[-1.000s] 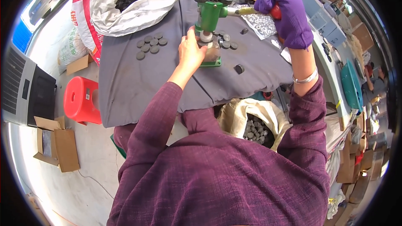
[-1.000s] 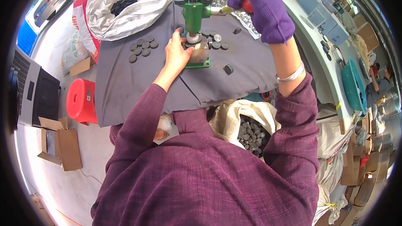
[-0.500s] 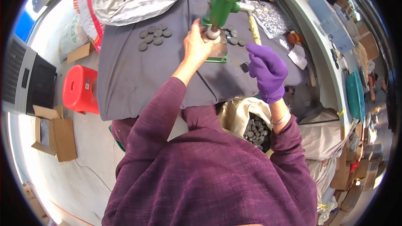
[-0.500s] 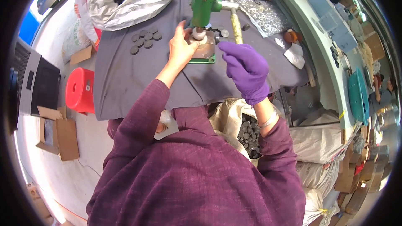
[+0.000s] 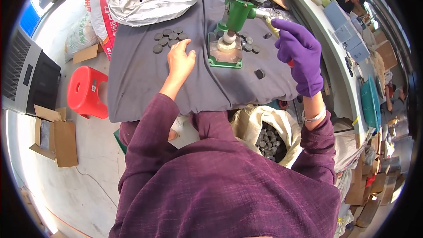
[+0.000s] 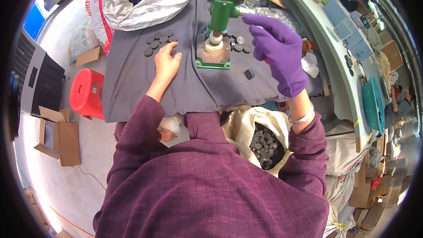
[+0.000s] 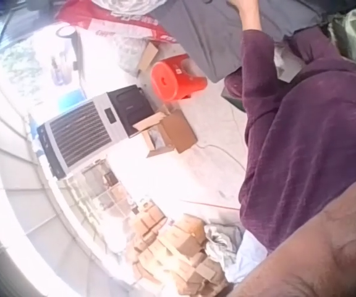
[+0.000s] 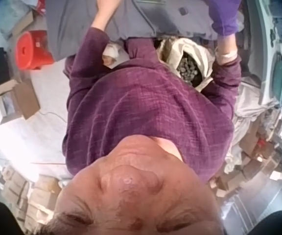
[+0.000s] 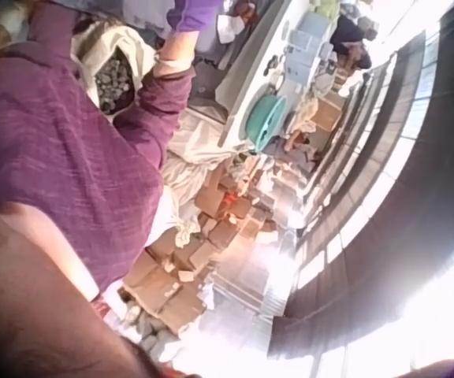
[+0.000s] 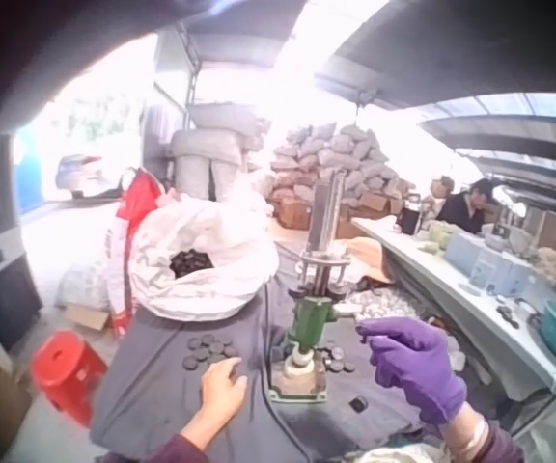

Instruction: The person assembles small circular plastic or rubber parts using a manual press machine.

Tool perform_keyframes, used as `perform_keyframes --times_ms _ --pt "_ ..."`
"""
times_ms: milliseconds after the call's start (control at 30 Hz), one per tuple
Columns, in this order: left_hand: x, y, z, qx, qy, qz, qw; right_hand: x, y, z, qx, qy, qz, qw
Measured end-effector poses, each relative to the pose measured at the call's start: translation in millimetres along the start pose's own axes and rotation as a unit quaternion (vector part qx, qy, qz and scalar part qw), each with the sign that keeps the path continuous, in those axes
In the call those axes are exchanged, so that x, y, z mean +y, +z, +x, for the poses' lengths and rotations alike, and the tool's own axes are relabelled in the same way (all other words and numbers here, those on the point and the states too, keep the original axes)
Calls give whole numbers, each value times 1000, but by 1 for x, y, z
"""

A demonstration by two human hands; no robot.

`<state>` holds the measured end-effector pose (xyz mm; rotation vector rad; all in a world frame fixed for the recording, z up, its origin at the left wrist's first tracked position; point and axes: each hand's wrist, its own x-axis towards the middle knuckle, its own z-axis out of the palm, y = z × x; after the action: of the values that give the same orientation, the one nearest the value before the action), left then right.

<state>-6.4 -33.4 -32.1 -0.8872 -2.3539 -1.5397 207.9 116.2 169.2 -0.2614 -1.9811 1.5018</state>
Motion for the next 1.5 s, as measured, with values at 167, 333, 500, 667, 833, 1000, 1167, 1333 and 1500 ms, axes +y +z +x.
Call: perform_keyframes --times_ms 167,333,500,667,833,1000,1167,1333,1500 --pt "-2 -8 -5 23 -18 -37 999 66 -5 -28 -38 -416 -260 871" --pt "-32 -39 7 114 38 150 981 65 0 -30 -18 -139 -138 980" --pt "-53 -61 16 80 -29 281 956 33 -1 -27 -27 6 -12 1000" --pt "-56 -62 20 -15 -17 321 947 -17 -5 14 -19 17 -51 998" --pt "-20 -39 19 12 2 166 986 -29 -22 51 -48 -47 35 997" --pt "43 18 12 -54 59 -48 996 -36 -15 47 -16 -38 36 998" --pt "60 50 17 -78 52 1 996 -31 -11 50 -16 -53 39 998" --pt "77 66 18 -72 28 -14 997 -30 -14 41 -13 -62 13 998" --pt "77 74 21 -46 -35 -89 994 -22 -7 26 14 -47 -19 999"
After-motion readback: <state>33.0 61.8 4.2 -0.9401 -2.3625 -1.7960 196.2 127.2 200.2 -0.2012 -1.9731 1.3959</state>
